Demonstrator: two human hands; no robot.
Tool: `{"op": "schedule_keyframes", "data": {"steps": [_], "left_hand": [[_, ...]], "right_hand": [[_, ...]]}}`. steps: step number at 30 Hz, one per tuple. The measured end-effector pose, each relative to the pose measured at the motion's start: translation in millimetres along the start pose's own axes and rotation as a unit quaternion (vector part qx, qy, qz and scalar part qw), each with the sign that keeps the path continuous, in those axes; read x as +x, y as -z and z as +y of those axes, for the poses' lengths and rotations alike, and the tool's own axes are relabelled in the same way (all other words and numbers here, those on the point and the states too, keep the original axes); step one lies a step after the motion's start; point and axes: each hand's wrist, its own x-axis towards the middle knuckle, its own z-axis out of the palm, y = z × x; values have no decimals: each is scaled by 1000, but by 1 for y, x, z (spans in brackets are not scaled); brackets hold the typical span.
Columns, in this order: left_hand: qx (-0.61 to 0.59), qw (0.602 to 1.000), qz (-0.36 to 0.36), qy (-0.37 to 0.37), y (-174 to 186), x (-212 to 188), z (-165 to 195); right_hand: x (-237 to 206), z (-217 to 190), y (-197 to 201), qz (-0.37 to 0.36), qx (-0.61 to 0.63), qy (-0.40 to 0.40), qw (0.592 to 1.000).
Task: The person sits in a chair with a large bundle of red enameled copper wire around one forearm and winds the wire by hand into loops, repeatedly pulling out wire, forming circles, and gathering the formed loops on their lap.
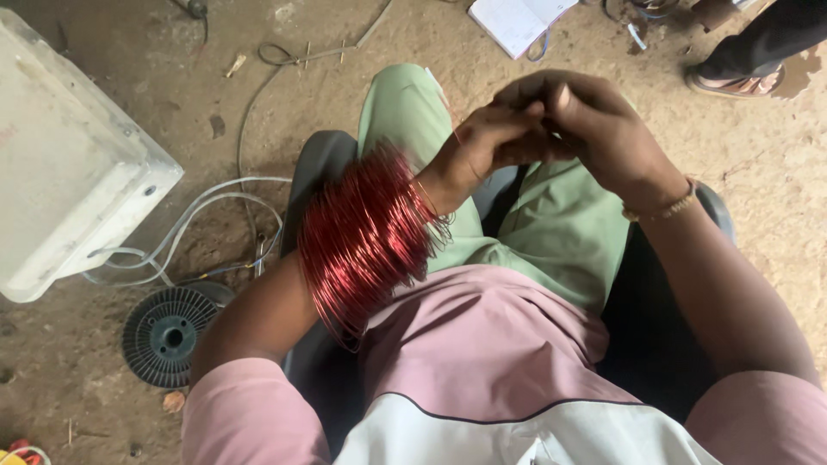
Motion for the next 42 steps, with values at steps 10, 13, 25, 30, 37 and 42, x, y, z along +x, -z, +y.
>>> {"op": "schedule_keyframes", "data": {"steps": [10, 13, 25, 30, 37, 42], "left_hand": [[101, 989, 104, -29, 1, 4, 4], [9, 993, 92, -74, 1, 3, 22], [-68, 998, -2, 14, -3, -7, 18], [53, 991, 124, -17, 18, 3, 0], [364, 923, 93, -85, 5, 6, -4], [137, 986, 4, -100, -13, -8, 21]], "right_hand": [[-7, -3, 9, 140, 325, -40, 935], [-2, 19, 37, 149, 398, 4, 905], [-1, 62, 66, 340, -128, -14, 932], [-1, 42, 23, 168, -64, 18, 984], [0, 33, 11, 145, 65, -56, 986], [-13, 60, 70, 264, -24, 92, 960]]}}
